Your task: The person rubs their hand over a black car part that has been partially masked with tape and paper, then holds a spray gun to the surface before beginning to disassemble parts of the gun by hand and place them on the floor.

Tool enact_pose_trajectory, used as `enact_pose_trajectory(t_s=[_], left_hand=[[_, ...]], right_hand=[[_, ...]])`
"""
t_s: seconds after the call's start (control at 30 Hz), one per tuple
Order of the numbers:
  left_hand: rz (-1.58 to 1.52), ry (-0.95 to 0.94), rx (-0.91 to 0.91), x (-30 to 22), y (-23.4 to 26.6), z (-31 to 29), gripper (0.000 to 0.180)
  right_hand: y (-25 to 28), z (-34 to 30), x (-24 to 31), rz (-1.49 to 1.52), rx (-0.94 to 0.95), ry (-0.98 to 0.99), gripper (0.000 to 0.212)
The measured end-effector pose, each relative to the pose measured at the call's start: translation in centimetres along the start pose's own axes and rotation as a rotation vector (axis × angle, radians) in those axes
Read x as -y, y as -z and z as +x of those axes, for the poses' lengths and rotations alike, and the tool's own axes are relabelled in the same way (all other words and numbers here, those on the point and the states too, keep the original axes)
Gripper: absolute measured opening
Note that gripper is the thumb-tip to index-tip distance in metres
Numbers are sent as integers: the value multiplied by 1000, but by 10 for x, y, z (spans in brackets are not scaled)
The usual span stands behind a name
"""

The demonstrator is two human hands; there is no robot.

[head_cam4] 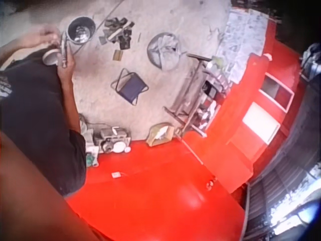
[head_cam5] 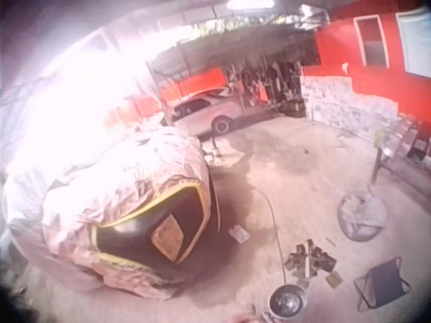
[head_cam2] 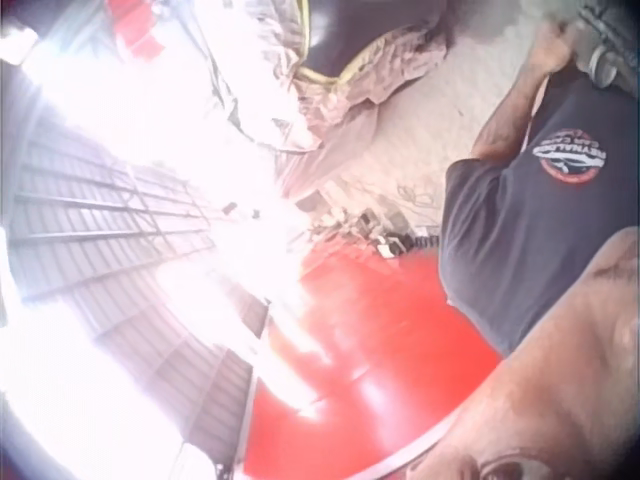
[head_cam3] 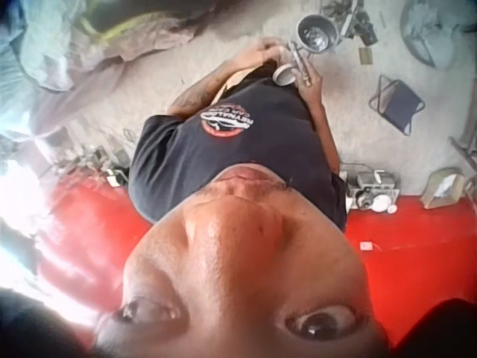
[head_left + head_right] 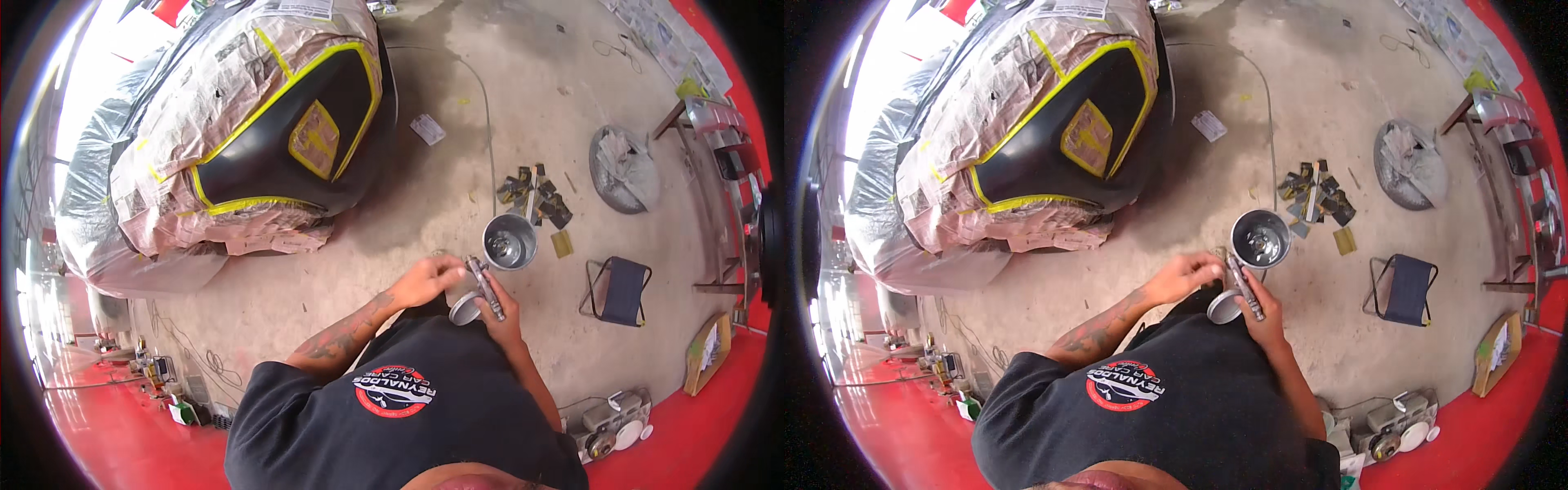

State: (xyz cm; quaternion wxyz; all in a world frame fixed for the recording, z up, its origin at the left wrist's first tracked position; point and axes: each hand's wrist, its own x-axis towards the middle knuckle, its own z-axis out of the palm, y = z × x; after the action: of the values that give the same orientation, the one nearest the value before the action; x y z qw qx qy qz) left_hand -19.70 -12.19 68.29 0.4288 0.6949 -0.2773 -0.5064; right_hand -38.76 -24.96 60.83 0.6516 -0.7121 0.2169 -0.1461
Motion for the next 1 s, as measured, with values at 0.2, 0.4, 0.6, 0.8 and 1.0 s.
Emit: enact_pose_trajectory(t_s=[0.2,0.4,0.6,0.8,1.0], left_hand=[[605,-771,-244,-102,30,-20,16],[1296,-492,229,-116,24,9,11],[1453,-530,565,-78,26,42,11],[1552,-543,603,-25,26,80,13],[1663,-201,788,12,14,114,16]], right_hand=[[-5,1,0,-90,39,155,56],[-11,2,0,-201,158,218,54],[-6,-3,5,-217,174,201,58],[-10,-8,0,-220,141,188,62],[-11,-9,-3,-206,173,177,71]])
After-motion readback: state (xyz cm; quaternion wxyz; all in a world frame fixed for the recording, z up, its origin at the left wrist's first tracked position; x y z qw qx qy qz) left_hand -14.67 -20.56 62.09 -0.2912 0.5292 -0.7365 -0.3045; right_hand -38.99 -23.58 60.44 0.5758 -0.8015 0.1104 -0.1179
